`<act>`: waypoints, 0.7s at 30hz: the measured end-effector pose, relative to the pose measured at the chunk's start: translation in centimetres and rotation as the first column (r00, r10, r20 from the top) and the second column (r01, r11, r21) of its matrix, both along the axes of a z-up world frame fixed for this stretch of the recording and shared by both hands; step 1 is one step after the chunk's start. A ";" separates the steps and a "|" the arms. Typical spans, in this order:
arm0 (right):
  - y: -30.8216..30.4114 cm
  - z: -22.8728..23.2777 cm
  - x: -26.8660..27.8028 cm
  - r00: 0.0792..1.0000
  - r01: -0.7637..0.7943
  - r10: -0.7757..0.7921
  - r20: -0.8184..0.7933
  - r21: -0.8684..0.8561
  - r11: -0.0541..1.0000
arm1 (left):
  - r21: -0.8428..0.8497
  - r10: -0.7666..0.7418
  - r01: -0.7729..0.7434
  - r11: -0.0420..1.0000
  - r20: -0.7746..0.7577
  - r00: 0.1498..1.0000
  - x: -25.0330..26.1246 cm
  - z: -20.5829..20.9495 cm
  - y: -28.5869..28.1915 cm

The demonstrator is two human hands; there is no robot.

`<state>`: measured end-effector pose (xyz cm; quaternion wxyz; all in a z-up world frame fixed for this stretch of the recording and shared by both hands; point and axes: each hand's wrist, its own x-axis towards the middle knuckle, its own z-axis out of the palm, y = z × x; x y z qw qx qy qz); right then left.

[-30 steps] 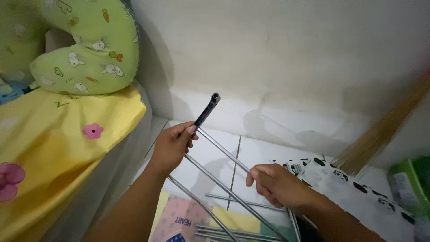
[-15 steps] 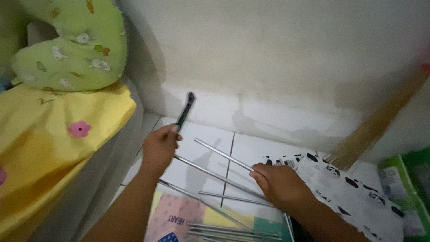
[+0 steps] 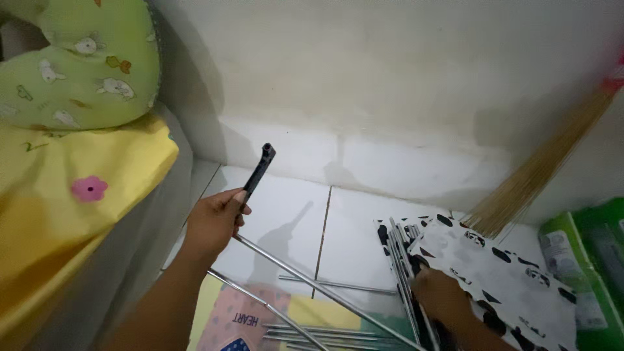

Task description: The person assembles a metal rack by inserting vertical poles into a base, attaching a cow-print fabric panel, and securing it with a black plastic bar. The person then adds additional metal poles to the structure.

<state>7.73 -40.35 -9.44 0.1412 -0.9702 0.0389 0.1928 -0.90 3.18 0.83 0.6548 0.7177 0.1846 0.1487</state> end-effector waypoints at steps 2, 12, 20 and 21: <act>-0.6 -2.3 -0.5 0.993 -0.090 0.096 0.067 -0.087 0.992 | -0.007 0.015 -0.016 1.000 -0.072 0.997 0.2 0.4 -0.8; -0.7 -5.8 -2.4 0.987 -0.130 0.112 -0.116 -0.161 0.978 | -0.121 -0.031 0.013 0.993 -0.145 0.989 -0.5 3.1 -3.7; -2.6 -6.2 0.6 0.973 -0.168 0.164 -0.161 -0.009 0.986 | -0.100 -0.014 -0.001 0.995 -0.152 0.988 -0.7 3.5 -3.0; -2.8 -5.8 1.7 0.968 -0.177 0.184 -0.168 0.056 0.983 | -0.079 -0.006 -0.007 0.997 -0.165 0.986 -0.8 3.4 -2.8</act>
